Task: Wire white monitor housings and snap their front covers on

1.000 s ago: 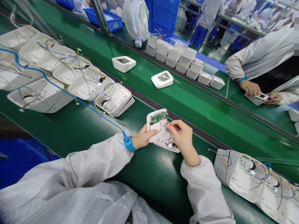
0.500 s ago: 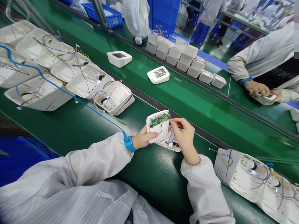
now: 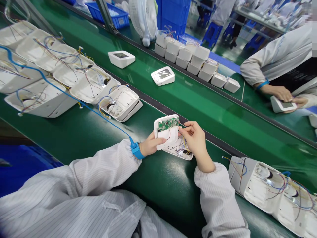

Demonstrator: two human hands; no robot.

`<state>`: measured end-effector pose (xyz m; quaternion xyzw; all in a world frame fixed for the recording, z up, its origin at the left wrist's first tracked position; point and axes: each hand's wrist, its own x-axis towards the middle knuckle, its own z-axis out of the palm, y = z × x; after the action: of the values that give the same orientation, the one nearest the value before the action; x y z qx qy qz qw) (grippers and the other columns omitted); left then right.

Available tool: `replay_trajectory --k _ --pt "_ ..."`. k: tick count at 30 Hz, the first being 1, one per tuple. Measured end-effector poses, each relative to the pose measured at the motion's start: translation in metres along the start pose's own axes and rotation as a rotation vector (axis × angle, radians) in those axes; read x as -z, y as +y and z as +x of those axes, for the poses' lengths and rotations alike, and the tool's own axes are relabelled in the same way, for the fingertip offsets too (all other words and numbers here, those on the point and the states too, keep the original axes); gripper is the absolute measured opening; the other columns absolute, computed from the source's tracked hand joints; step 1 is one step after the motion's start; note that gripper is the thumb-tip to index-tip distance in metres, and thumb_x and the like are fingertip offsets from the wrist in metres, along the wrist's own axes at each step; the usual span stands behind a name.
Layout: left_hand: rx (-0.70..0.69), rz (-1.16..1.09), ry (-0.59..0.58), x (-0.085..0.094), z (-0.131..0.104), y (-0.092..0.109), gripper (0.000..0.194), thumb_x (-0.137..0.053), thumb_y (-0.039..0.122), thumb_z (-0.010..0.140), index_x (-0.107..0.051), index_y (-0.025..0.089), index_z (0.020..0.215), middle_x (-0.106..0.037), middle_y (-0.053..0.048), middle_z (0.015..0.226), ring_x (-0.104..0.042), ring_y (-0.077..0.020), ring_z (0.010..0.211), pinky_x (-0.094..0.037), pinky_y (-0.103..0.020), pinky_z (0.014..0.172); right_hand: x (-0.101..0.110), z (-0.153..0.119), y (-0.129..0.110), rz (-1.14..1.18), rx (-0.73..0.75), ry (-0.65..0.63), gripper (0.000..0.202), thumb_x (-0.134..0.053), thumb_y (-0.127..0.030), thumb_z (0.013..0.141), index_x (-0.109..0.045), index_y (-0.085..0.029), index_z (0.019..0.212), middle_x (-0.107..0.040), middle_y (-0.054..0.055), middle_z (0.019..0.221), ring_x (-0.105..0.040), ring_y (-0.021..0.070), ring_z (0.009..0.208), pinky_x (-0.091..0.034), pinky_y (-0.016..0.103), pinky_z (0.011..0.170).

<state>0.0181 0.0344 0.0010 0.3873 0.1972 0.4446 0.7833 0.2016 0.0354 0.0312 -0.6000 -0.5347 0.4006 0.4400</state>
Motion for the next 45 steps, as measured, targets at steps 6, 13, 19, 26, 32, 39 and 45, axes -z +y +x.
replay_trajectory --k 6,13,19,26,32,39,45 --pt "0.005 0.012 -0.024 0.005 0.004 0.001 0.043 -0.072 0.027 0.064 -0.073 0.012 0.104 -0.075 -0.011 0.103 -0.069 -0.0311 0.097 -0.051 -0.042 0.091 0.000 0.000 -0.004 -0.172 0.041 0.019 0.028 -0.069 -0.047 0.078 -0.067 -0.020 0.079 -0.073 0.003 0.069 -0.069 0.0202 0.065 -0.053 0.032 0.063" --pt "-0.002 0.260 0.045 0.003 0.004 0.000 0.034 -0.068 0.026 0.067 -0.069 0.013 0.099 -0.072 -0.006 0.092 -0.064 -0.0236 0.086 -0.050 -0.036 0.083 -0.002 -0.007 -0.008 -0.435 0.324 0.045 0.021 -0.058 -0.038 0.089 -0.063 -0.022 0.076 -0.067 0.001 0.072 -0.060 0.0164 0.067 -0.049 0.030 0.066" --pt "-0.071 0.391 0.019 0.000 0.001 -0.002 0.031 -0.065 0.026 0.070 -0.066 0.014 0.099 -0.067 -0.004 0.089 -0.059 -0.0212 0.084 -0.048 -0.035 0.083 -0.003 -0.015 -0.012 -0.568 0.514 -0.026 0.022 -0.054 -0.036 0.092 -0.062 -0.022 0.077 -0.062 0.001 0.069 -0.057 0.0161 0.065 -0.045 0.030 0.065" --pt "-0.059 0.400 -0.001 0.001 0.000 -0.003 0.027 -0.064 0.030 0.073 -0.065 0.014 0.095 -0.064 -0.004 0.085 -0.058 -0.0212 0.083 -0.048 -0.036 0.081 -0.004 -0.014 -0.012 -0.546 0.505 -0.036 0.022 -0.055 -0.035 0.092 -0.063 -0.022 0.078 -0.062 0.000 0.070 -0.057 0.0150 0.065 -0.045 0.029 0.064" --pt "-0.098 0.483 -0.032 -0.001 0.000 -0.002 0.026 -0.060 0.028 0.073 -0.063 0.014 0.096 -0.061 -0.003 0.085 -0.055 -0.0184 0.080 -0.048 -0.033 0.079 -0.003 -0.014 -0.011 -0.522 0.520 -0.056 0.021 -0.056 -0.035 0.092 -0.061 -0.022 0.075 -0.061 -0.001 0.067 -0.056 0.0143 0.063 -0.044 0.028 0.062" --pt "-0.059 0.503 -0.020 0.000 0.000 -0.004 0.019 -0.059 0.031 0.073 -0.058 0.014 0.082 -0.054 -0.001 0.077 -0.051 -0.0164 0.077 -0.047 -0.032 0.077 -0.003 -0.013 -0.011 -0.506 0.594 -0.030 0.017 -0.058 -0.030 0.091 -0.059 -0.022 0.076 -0.061 -0.001 0.067 -0.056 0.0134 0.061 -0.044 0.028 0.060" --pt "-0.017 0.487 -0.016 -0.001 0.000 -0.002 0.018 -0.060 0.032 0.072 -0.057 0.015 0.076 -0.053 -0.001 0.075 -0.051 -0.0172 0.079 -0.047 -0.032 0.078 -0.003 -0.015 -0.010 -0.508 0.595 -0.018 0.016 -0.058 -0.029 0.091 -0.060 -0.022 0.077 -0.060 -0.002 0.067 -0.056 0.0132 0.062 -0.044 0.028 0.060"
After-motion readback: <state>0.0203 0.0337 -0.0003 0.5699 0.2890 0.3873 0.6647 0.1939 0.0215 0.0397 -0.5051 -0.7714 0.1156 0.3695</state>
